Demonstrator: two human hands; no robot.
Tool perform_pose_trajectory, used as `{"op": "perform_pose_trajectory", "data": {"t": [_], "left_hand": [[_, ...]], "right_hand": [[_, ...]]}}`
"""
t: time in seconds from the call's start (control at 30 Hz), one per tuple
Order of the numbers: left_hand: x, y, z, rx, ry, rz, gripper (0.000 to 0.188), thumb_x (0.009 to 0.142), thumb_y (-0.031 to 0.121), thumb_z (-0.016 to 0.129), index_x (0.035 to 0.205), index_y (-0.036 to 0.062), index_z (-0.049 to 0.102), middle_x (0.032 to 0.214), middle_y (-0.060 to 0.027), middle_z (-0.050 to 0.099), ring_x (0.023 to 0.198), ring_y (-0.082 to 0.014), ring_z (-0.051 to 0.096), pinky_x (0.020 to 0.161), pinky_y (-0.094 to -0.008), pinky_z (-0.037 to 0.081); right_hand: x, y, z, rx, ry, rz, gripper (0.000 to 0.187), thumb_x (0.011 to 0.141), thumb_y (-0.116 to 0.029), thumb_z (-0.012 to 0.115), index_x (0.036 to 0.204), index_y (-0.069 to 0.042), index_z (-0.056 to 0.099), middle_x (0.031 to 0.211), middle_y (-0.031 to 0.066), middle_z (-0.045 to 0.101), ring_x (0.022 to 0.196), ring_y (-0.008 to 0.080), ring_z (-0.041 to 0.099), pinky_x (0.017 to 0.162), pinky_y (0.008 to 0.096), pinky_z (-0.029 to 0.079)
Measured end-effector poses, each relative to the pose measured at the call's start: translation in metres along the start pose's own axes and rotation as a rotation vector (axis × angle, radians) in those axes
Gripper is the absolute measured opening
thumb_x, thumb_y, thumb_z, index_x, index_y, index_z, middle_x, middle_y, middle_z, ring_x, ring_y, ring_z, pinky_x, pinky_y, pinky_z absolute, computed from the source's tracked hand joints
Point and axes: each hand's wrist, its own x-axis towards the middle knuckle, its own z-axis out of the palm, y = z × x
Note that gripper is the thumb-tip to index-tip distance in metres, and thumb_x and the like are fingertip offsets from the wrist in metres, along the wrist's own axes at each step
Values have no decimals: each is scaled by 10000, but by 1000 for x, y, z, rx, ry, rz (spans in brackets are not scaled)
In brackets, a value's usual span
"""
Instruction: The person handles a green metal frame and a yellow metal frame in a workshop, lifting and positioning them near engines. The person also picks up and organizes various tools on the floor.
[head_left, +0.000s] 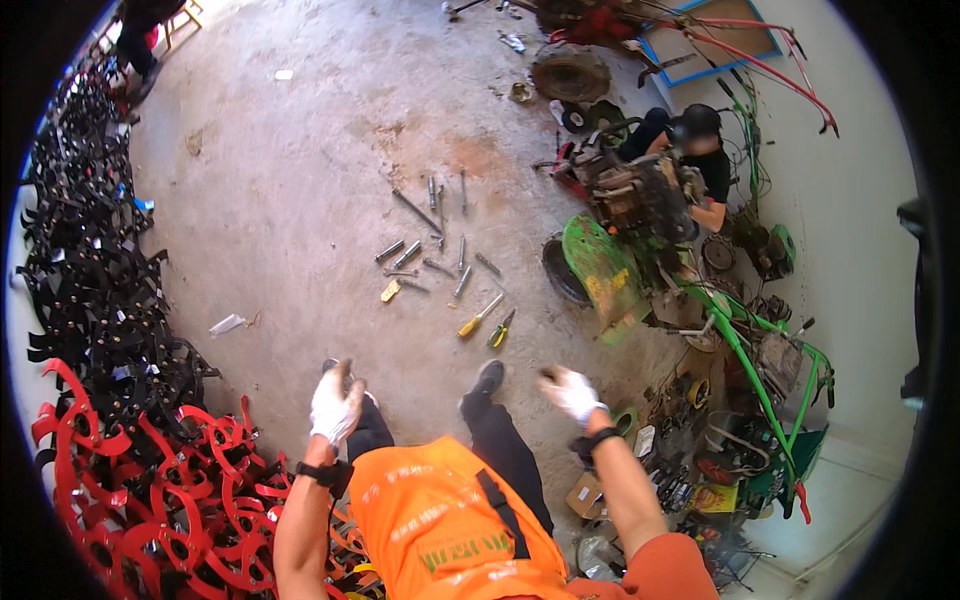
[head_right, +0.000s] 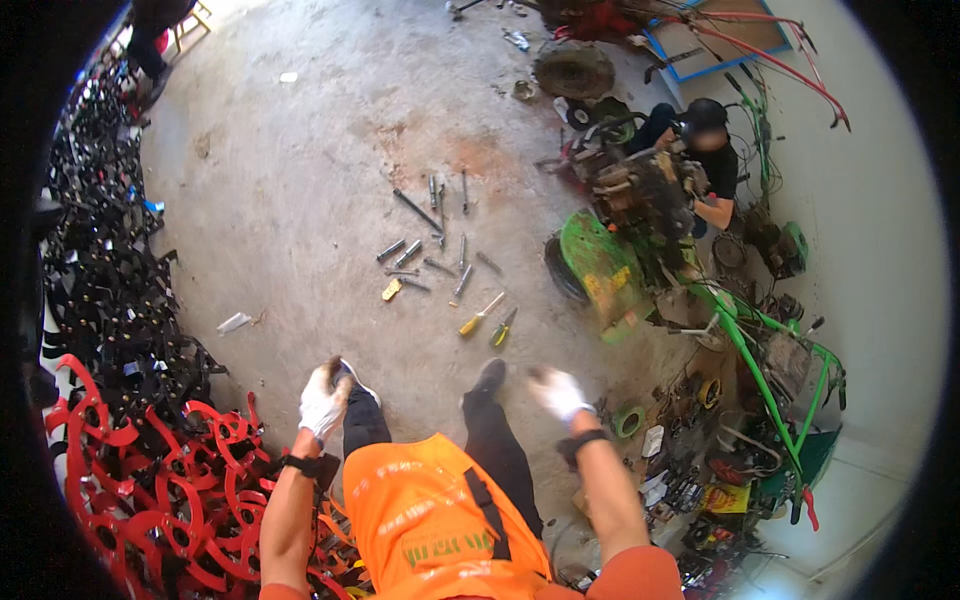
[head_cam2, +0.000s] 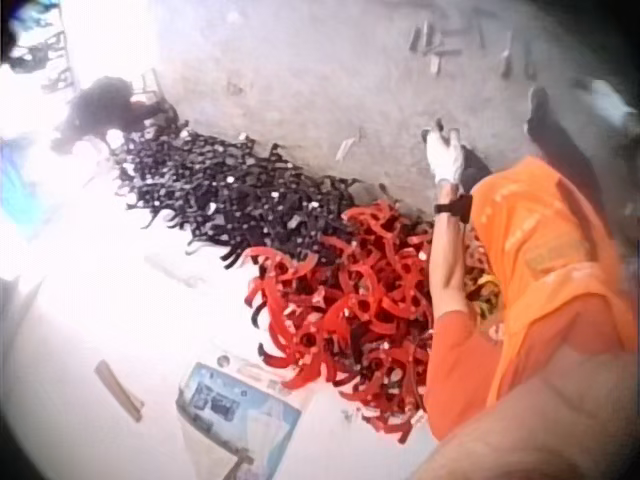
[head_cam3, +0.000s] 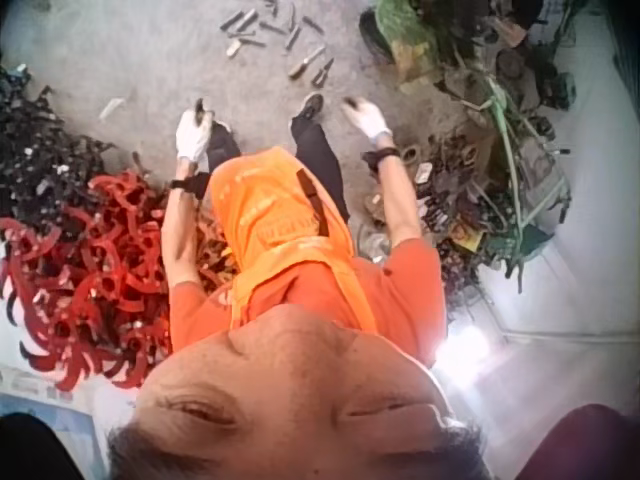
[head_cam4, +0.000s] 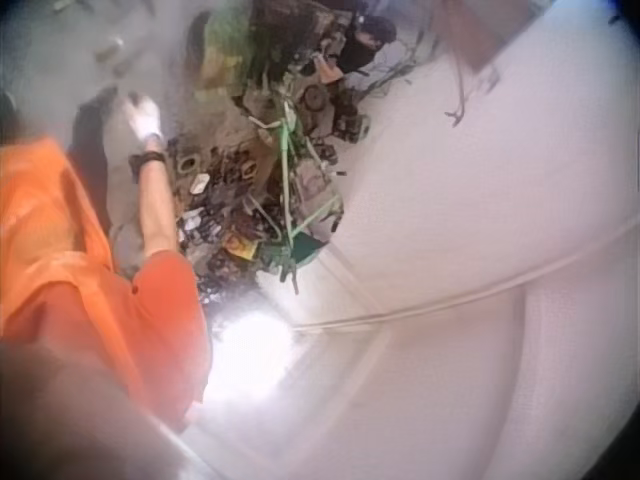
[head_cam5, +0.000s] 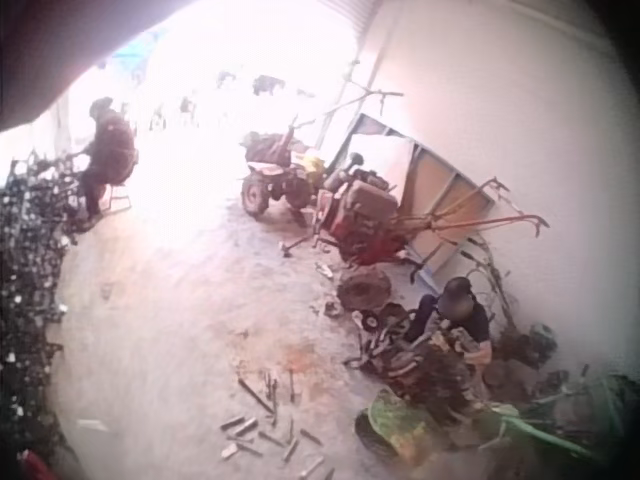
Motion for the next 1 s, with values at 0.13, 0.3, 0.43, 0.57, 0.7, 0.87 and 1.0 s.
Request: {"op": "perform_pose_trajectory", "data": {"t": [0.13,0.3,0.43,0.57,0.7,0.87,1.0], "left_hand": [[41,-116,-13,21,83,-13,528,996,238,711,1464,4,647,1378,-235,715,1311,-389,673,1156,-465,505],[101,-271,17,147,91,-28,526,972,202,729,1459,20,647,1327,-213,722,1252,-385,685,1119,-476,521],[170,-369,68,146,100,-40,546,966,176,745,1474,18,625,1360,-213,705,1281,-386,667,1131,-475,511],[255,-441,99,368,38,-30,704,966,194,746,1609,60,492,1578,-284,540,1460,-478,503,1251,-565,370],[330,-485,109,568,169,125,840,938,181,756,1686,75,389,1692,-263,414,1576,-487,355,1322,-614,253],[398,-533,109,718,330,254,832,953,193,723,1691,33,374,1740,-263,359,1619,-492,285,1347,-631,174],[411,-559,126,824,437,319,823,971,248,640,1710,25,356,1759,-257,338,1636,-502,251,1342,-655,137]], "right_hand": [[92,-112,92,-76,-60,-346,526,1050,-362,587,1391,26,688,1329,286,738,1245,448,712,1085,486,557],[231,-175,223,17,-265,-517,530,1050,-377,612,1376,33,686,1314,295,736,1251,442,703,1095,468,543],[357,-153,253,-228,-317,-488,508,1054,-383,627,1378,3,687,1255,293,745,1191,449,713,1049,484,552],[463,-127,249,-446,-262,-455,505,1023,-392,651,1352,-11,697,1191,289,752,1140,459,716,998,521,561],[534,-122,258,-588,-280,-440,389,1001,-402,672,1126,-40,741,1019,258,766,993,454,744,887,536,579],[597,-131,303,-566,-291,-580,394,986,-400,658,979,-11,723,930,274,745,939,487,732,848,558,580],[628,-131,335,-527,-131,-701,337,988,-359,667,970,-23,694,878,255,732,874,481,728,799,559,578]]}}
